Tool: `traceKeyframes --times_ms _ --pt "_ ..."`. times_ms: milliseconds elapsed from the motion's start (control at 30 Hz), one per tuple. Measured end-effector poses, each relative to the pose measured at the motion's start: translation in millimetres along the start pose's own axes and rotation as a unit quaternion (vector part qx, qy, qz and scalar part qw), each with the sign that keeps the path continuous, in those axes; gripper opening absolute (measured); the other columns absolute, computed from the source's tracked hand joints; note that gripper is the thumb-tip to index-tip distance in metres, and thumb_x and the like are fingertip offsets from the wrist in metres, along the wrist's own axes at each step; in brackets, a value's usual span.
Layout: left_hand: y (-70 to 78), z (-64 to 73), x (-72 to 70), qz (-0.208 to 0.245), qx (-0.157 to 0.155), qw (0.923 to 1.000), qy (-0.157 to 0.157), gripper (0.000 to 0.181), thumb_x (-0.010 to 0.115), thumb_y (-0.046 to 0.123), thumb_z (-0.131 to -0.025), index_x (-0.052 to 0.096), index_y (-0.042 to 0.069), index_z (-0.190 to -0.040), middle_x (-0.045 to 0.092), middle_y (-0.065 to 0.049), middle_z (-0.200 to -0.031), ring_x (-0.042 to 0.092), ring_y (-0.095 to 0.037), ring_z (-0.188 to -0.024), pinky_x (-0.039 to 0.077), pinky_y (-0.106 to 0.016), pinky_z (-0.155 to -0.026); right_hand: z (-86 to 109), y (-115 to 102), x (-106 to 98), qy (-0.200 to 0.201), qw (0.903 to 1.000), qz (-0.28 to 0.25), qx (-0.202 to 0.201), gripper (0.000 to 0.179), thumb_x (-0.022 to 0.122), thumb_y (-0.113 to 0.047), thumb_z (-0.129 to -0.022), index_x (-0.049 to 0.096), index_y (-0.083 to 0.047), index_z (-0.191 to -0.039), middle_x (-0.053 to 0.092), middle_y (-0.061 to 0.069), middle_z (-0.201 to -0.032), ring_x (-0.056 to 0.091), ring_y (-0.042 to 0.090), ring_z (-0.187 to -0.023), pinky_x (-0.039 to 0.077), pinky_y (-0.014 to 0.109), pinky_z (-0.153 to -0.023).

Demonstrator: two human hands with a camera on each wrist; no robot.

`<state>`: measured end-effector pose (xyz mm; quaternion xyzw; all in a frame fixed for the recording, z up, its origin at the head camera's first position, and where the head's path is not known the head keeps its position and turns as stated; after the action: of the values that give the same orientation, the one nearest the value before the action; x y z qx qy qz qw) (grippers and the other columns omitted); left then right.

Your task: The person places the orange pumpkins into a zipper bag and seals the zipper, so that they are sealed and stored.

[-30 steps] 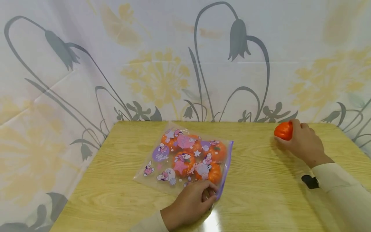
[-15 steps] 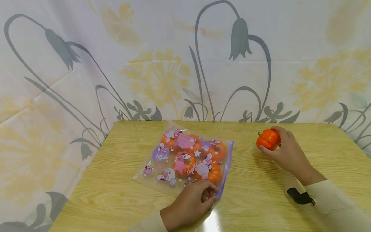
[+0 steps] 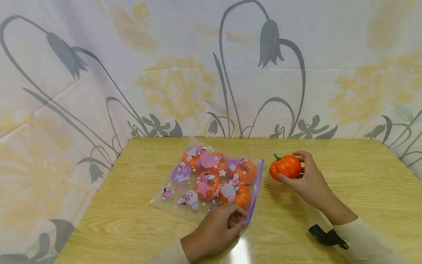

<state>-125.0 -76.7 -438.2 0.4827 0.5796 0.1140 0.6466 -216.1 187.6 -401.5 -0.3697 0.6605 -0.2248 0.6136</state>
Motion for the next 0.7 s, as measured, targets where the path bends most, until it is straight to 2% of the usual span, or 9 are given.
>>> traceKeyframes --times_ms 100,200,433,700 --pt "-0.2 -0.4 0.6 0.004 0.002 1.0000 0.003 0.011 0.067 0.016 -0.096 0.066 0.015 -0.106 0.064 0.011 -0.088 0.052 0.008 -0.073 0.048 -0.011 -0.068 3.0 -4.1 4.3 -0.005 0.9997 0.007 -0.022 0.078 0.074 -0.029 -0.090 0.031 -0.005 -0.150 0.046 0.025 -0.134 0.055 0.027 -0.093 0.052 0.021 -0.068" --pt "0.4 -0.7 1.0 0.005 0.002 1.0000 0.003 0.011 0.067 0.015 -0.096 0.066 0.015 -0.106 0.064 0.011 -0.088 0.052 0.008 -0.073 0.049 -0.011 -0.068 5.6 -5.0 6.7 -0.015 0.9995 0.008 -0.025 0.074 0.073 -0.028 -0.091 0.035 -0.004 -0.148 0.047 0.024 -0.135 0.054 0.025 -0.091 0.052 0.021 -0.067" --pt "0.3 0.4 -0.9 0.008 -0.008 0.9999 0.000 0.011 0.067 0.015 -0.095 0.066 0.015 -0.107 0.064 0.011 -0.089 0.052 0.008 -0.074 0.049 -0.012 -0.069 8.5 -0.7 12.8 -0.038 0.9991 -0.019 -0.007 0.073 0.076 -0.025 -0.088 0.029 -0.002 -0.139 0.042 0.025 -0.134 0.060 0.034 -0.099 0.054 0.023 -0.075" --pt "0.6 -0.1 -2.4 0.012 0.002 0.9999 0.006 0.011 0.066 0.014 -0.096 0.066 0.014 -0.107 0.064 0.011 -0.088 0.053 0.008 -0.075 0.050 -0.012 -0.068 8.2 1.9 15.5 -0.039 0.9988 0.004 -0.028 0.072 0.079 -0.025 -0.084 0.032 -0.002 -0.133 0.052 0.020 -0.124 0.056 0.025 -0.093 0.050 0.022 -0.070"
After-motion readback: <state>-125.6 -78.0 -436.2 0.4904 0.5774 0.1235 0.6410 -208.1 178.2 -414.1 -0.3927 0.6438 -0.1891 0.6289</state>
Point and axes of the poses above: each hand's wrist, its own z-axis away from the middle knuckle, its own x-axis out of the palm, y = z × x, the point moved 3 cm from there along -z, towards the middle knuckle
